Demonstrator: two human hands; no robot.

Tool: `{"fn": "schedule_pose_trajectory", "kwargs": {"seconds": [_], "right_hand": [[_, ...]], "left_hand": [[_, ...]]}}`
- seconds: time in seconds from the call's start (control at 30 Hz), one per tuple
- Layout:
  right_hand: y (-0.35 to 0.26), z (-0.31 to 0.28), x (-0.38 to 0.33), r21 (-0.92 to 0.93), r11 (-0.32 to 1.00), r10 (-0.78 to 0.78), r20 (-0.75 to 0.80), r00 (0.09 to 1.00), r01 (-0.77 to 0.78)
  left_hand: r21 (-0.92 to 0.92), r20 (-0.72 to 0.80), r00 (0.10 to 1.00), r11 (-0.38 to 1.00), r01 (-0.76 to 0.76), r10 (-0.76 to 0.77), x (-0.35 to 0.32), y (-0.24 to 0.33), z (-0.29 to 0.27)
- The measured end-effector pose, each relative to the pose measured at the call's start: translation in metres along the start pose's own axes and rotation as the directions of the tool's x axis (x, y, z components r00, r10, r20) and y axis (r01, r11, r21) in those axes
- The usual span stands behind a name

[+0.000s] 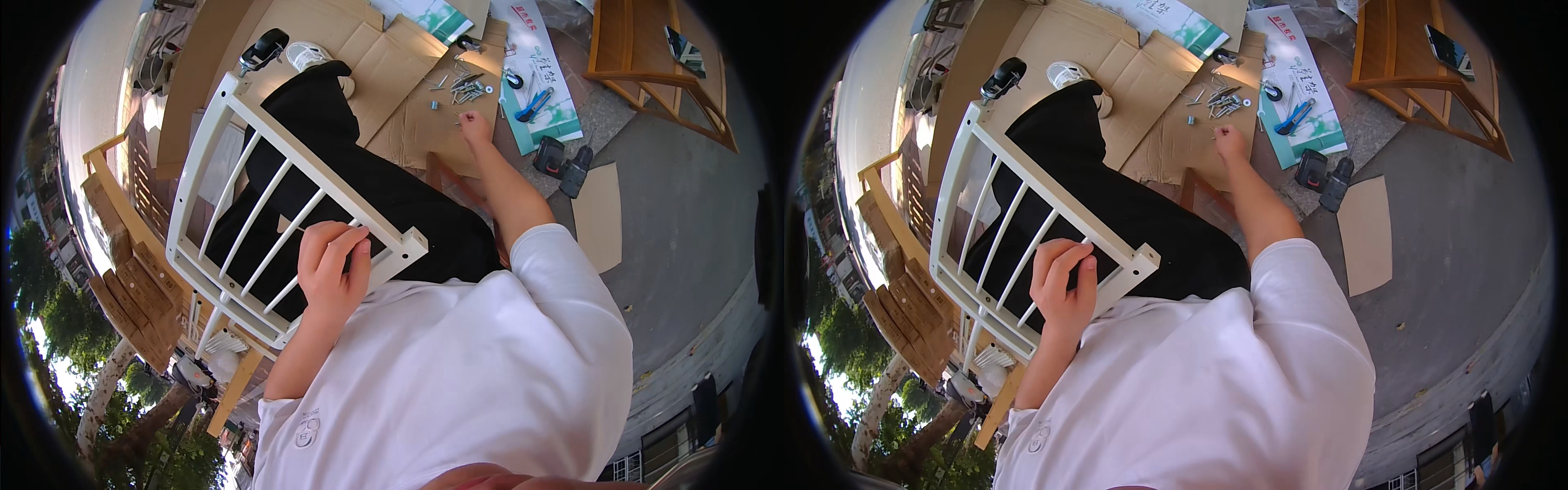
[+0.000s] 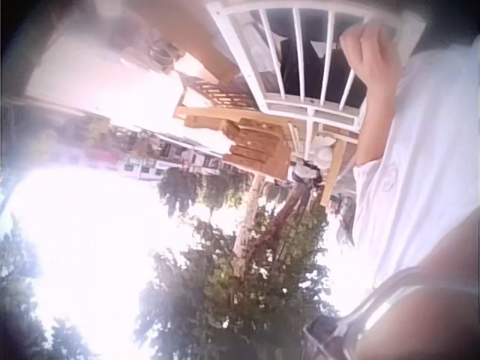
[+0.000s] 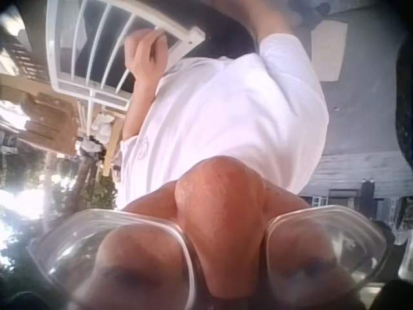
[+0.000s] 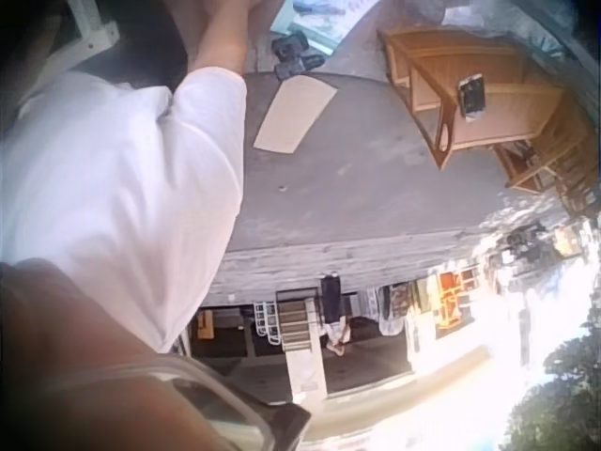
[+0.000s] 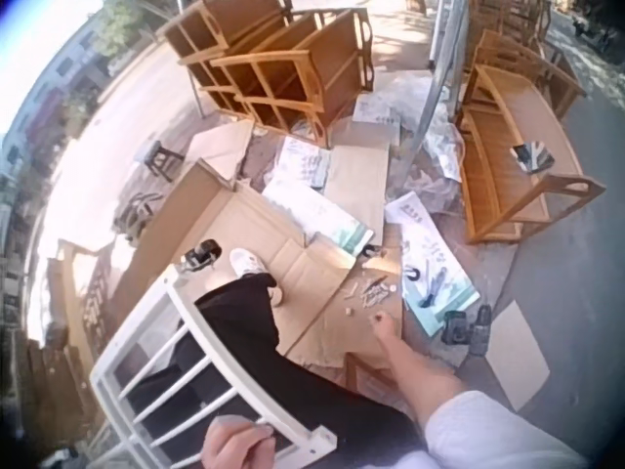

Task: The person assembles a white metal chair frame using a cordless drill and hand tools. They attach metal feet to the frame, insert screws, and tighten them to secure the components.

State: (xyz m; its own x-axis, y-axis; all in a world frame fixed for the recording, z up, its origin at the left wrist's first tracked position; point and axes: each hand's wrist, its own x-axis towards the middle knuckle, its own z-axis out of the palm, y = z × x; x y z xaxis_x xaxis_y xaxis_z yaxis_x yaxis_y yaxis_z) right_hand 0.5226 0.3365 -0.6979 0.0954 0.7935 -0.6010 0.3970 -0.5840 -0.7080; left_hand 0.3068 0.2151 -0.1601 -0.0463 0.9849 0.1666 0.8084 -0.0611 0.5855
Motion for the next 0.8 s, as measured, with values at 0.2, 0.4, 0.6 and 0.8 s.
{"fn": "schedule_pose_trajectory", "kwargs": {"seconds": [0.2,0.4,0.6,0.8], "right_hand": [[-0.085,-0.012,-0.001,-0.631,0.771,-0.163,-0.057,0.985,0.091],[-0.073,-0.029,-0.036,-0.842,0.476,-0.137,0.215,0.967,0.255],[-0.004,-0.025,0.037,-0.721,0.609,-0.212,0.255,0.943,0.332],[-0.045,-0.058,-0.028,0.423,0.573,0.387,0.616,0.687,-0.702]], "left_hand": [[0.063,-0.051,0.977,0.976,0.208,-0.205,-0.065,-0.006,-0.005],[0.153,0.115,0.991,0.987,0.053,-0.071,-0.071,-0.006,-0.005],[0.141,0.374,0.889,0.963,0.229,-0.266,-0.056,0.009,-0.005],[0.179,0.404,0.829,0.922,0.343,-0.387,-0.051,0.019,-0.001]]}}
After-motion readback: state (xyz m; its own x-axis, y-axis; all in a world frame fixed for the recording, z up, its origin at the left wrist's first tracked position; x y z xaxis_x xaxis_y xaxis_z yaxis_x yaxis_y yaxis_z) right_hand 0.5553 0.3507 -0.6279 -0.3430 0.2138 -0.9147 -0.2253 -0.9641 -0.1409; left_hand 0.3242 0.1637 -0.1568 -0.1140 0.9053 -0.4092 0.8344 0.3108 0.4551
